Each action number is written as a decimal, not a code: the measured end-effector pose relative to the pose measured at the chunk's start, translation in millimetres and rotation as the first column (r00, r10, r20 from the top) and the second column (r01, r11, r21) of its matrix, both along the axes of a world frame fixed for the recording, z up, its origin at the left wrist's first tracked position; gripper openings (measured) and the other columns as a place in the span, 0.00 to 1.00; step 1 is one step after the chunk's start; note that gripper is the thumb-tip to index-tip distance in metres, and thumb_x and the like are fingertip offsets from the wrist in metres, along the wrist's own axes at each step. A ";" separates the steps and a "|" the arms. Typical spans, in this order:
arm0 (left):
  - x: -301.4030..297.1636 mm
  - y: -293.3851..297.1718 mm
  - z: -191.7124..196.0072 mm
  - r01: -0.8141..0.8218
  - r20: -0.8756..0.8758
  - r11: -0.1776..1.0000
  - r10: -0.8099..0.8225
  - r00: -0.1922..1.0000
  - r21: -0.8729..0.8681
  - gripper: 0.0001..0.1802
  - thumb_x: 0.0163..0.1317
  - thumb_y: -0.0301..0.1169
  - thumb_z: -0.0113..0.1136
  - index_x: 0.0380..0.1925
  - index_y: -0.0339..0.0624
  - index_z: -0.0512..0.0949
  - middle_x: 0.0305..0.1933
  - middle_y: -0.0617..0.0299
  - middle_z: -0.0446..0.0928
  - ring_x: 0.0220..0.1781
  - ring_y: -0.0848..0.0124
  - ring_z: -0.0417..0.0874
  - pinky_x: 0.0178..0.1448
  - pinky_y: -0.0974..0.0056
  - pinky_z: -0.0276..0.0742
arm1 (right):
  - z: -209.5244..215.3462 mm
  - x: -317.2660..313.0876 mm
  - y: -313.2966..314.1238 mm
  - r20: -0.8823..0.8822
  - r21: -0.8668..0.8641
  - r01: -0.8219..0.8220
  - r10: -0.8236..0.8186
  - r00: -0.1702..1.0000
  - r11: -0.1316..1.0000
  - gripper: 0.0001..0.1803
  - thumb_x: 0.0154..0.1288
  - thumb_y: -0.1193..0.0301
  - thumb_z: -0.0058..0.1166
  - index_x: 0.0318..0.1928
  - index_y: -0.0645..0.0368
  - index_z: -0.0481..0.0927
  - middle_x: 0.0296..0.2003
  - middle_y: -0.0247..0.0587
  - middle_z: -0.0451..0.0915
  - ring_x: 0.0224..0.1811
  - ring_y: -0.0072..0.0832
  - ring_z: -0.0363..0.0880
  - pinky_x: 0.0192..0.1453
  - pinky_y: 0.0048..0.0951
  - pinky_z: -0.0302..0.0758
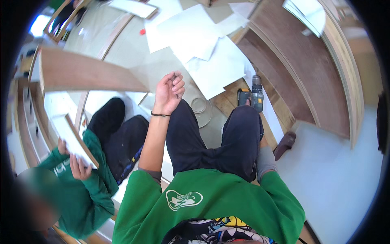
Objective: The person uses a cordless drill to drive screws into wooden panels while another person holds the pieces in place. They assemble a wooden structure on the floor, repeatedly positioning panels and fastening them together.
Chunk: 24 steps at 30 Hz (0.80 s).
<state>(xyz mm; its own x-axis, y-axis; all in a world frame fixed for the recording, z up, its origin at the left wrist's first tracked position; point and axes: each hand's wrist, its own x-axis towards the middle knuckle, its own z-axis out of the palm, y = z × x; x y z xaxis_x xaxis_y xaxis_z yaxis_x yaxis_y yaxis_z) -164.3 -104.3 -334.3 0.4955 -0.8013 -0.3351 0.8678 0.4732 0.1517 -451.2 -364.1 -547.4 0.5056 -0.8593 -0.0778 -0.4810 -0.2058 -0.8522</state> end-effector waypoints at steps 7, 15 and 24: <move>-22.9 -81.6 -73.2 0.251 -0.180 0.967 -0.254 0.950 -0.035 0.10 0.66 0.28 0.39 0.28 0.35 0.66 0.24 0.63 0.59 0.24 0.74 0.59 0.27 0.71 0.58 | -14.6 -2.9 -5.2 0.000 0.029 -0.050 0.050 0.999 0.998 0.18 0.54 0.59 0.65 0.40 0.58 0.82 0.36 0.41 0.84 0.40 0.29 0.83 0.48 0.32 0.76; -30.4 -187.2 -87.8 0.185 0.500 0.639 -0.723 0.476 0.747 0.09 0.65 0.34 0.49 0.31 0.41 0.72 0.18 0.73 0.62 0.17 0.82 0.57 0.19 0.74 0.54 | -1.5 -25.5 -8.0 -0.026 -0.031 -0.084 0.083 0.996 0.996 0.24 0.53 0.64 0.63 0.50 0.59 0.76 0.41 0.47 0.82 0.46 0.37 0.81 0.51 0.34 0.74; 1.1 -356.1 -199.3 -0.387 0.392 0.738 -0.640 -0.661 0.552 0.10 0.60 0.37 0.54 0.34 0.44 0.79 0.39 0.53 0.80 0.39 0.53 0.82 0.42 0.53 0.77 | -52.9 -23.3 -165.6 -0.304 -0.339 0.399 -0.501 0.811 0.852 0.19 0.57 0.76 0.54 0.50 0.62 0.70 0.43 0.56 0.75 0.42 0.48 0.78 0.46 0.44 0.74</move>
